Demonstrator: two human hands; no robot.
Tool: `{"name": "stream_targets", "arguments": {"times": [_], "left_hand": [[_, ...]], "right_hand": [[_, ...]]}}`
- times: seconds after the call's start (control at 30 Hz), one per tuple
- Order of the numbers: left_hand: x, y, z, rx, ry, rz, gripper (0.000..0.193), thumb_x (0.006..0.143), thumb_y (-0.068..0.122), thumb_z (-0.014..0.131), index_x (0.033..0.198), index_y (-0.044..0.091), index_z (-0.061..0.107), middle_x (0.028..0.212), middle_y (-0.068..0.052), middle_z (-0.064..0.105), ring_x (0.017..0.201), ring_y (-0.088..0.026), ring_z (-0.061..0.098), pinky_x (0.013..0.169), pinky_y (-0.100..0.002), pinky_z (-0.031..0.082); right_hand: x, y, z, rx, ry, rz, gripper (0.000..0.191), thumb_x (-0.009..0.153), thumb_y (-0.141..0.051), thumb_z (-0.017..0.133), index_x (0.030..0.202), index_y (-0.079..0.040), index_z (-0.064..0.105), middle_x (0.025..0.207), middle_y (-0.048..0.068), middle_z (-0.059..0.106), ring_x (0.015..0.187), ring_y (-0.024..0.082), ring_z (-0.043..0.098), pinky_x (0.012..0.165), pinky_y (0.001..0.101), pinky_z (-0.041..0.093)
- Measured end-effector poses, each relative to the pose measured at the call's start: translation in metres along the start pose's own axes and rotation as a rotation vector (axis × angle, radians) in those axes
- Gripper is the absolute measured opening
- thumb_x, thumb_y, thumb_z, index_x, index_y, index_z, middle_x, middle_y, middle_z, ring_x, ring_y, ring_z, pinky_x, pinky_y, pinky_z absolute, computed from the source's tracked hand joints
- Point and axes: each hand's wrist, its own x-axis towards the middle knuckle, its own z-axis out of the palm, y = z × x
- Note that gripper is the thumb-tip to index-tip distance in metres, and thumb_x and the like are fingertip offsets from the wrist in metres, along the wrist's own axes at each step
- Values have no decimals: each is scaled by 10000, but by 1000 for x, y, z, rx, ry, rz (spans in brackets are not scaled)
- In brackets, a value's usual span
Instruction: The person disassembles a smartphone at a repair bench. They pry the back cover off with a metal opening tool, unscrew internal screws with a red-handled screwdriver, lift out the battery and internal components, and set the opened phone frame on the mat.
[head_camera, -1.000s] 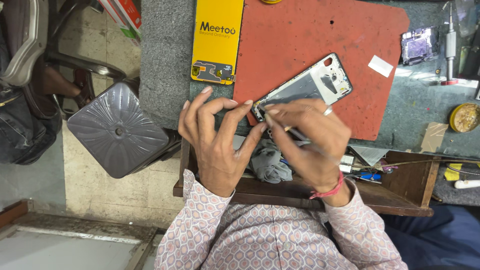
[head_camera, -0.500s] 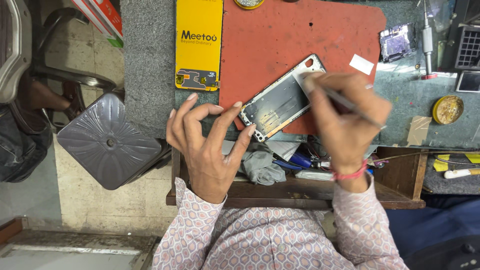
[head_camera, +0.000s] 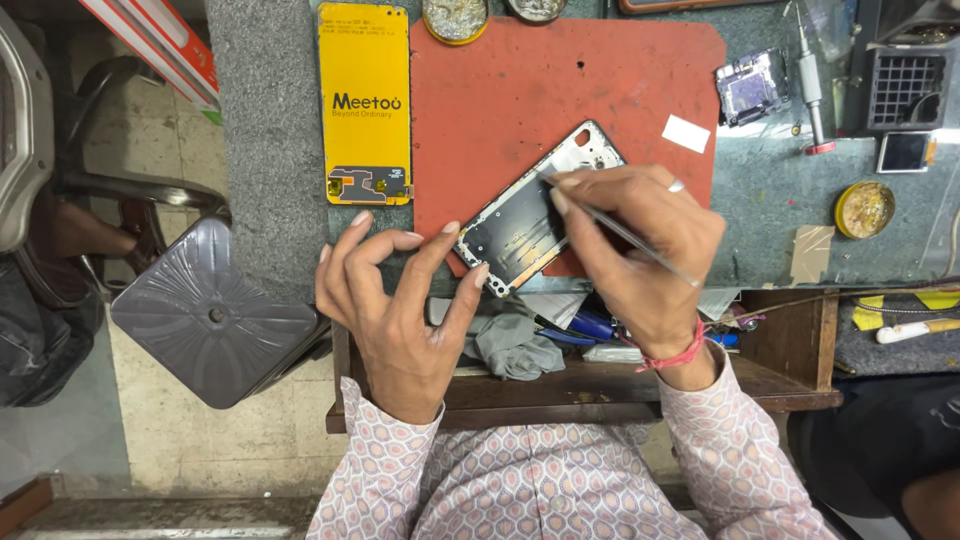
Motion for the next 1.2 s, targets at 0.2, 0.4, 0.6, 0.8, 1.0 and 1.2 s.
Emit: {"name": "stream_targets", "arguments": {"times": [0.2,0.4,0.6,0.8,1.0,1.2], "left_hand": [[-1,4,0,4,-4,5,388,904,365,844,1242,199,751,1238,-36,514,1440,-310,377,1248,-604,187],[-1,6,1,7,-9,-3,397,896,364,848,1245,200,752,1237,-34,513,1444,-304,376,1251,-601,187],[-1,5,2,6,-12,-5,396,895,367,848,1244,207,751,1236,-35,510,1446,-304,368,1254,-603,181],[-2,2,4,6,-9,-2,402,900,379,846,1250,207,749,1238,-36,507,1448,-305,361,1254,-607,178],[-2,2,5,12,-7,-2,401,897,388,844,1244,209,751,1236,-34,506,1450,-302,359,1255,-611,174],[-1,2,5,0,-14,-5,401,900,385,839,1245,200,751,1238,-38,506,1450,-309,359,1252,-613,169]], "right_hand": [[5,19,-8,142,128,164,60,972,17,758,1017,19,718,1053,107,764,970,146,758,883,264,610],[-2,20,-10,83,37,125,87,1011,27,795,1086,28,752,1007,110,783,891,132,760,827,235,594],[-1,21,-9,102,31,114,64,1021,27,794,1062,32,745,1020,105,782,906,128,756,840,233,595],[-1,21,-7,112,29,126,85,1014,30,792,1087,32,750,1021,108,780,915,135,758,838,240,601],[0,22,-7,88,-2,62,58,998,42,789,1026,40,739,1046,117,778,958,154,766,873,248,601],[4,21,-5,117,94,185,83,1011,43,762,1092,32,744,1095,110,779,905,149,755,828,241,600]]}}
